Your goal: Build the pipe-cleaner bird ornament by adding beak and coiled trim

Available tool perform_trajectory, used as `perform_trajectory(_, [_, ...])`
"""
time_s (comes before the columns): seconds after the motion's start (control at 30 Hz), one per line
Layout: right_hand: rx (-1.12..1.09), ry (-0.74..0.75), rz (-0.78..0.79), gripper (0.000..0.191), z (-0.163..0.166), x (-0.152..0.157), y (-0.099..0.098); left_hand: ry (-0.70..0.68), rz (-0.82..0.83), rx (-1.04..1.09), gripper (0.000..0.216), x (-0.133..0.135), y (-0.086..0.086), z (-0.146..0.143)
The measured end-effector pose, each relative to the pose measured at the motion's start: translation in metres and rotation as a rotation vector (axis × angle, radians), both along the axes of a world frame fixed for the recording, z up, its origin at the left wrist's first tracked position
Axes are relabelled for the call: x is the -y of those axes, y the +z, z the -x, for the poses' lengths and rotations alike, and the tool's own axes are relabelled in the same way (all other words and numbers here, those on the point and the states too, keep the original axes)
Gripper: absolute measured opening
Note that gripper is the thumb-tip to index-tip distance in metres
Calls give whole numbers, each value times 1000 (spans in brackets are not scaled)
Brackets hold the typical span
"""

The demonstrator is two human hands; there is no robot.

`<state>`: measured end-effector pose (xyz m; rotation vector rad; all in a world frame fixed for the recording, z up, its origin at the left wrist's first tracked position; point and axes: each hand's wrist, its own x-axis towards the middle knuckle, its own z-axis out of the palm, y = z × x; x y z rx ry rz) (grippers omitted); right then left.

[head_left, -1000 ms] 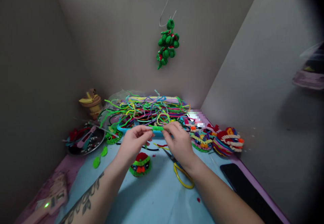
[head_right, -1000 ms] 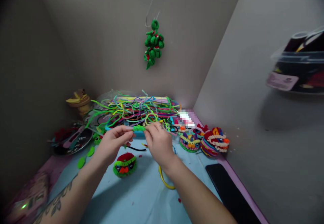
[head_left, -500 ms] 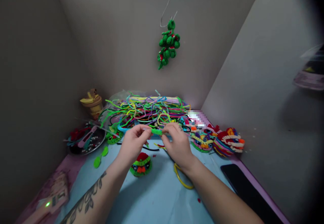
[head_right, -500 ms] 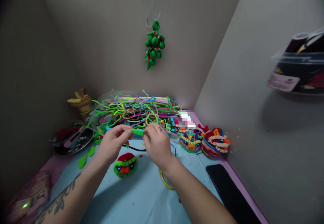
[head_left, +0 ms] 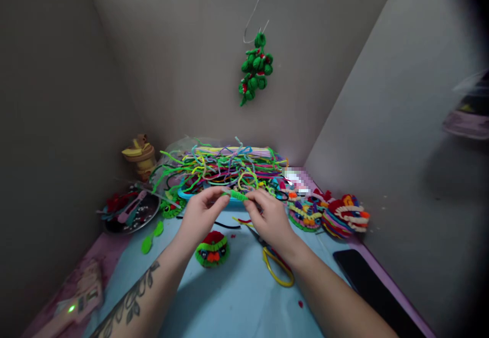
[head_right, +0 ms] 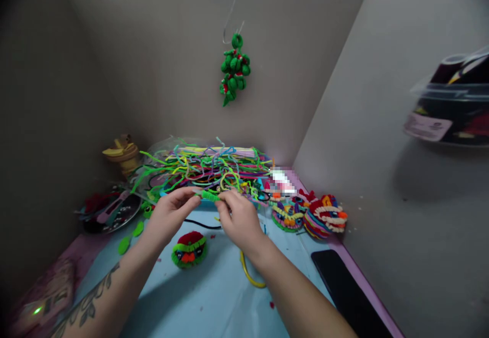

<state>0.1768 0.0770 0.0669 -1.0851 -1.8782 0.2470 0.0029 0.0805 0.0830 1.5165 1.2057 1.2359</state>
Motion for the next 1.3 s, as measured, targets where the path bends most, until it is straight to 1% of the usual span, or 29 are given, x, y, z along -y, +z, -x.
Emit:
perform_trajectory(0.13, [-19,-26,-17,12,-1,-1,-1,40,8,-36,20,0,1,0])
perform_trajectory(0.3, [-36,-80,-49,10,-1,0,-3,11,78,50,20,2,3,-1])
perform_trajectory(0.43, [-22,-103,-81,11,1,1,-5,-12,76,71,21,5,3,-4])
perform_trajectory(0.63, [77,-135,-158,13,0,3,-6,-14,104,68,26,7,3,-8])
perform_trajectory(0.77, [147,-139,-213,17,1,4,-7,31,86,-5,31,7,5,-7])
perform_trajectory(0.83, [126,-125,-201,16,2,4,-8,45,70,-33,32,7,6,-5])
perform_trajectory(0.93, [22,-72,-119,9,3,3,-8,39,58,2,30,4,5,-3])
perform_trajectory(1.03, [-55,-31,-27,22,2,2,-6,41,39,79,26,1,2,-1])
perform_trajectory(1.07, [-69,-20,-9,23,1,2,-4,40,33,97,25,0,1,0])
perform_trajectory(1.17, [-92,12,3,15,0,3,-1,15,17,127,25,-2,-2,2])
perform_trajectory(1.3, [-109,35,2,12,1,4,3,-35,-26,103,22,-1,-2,4])
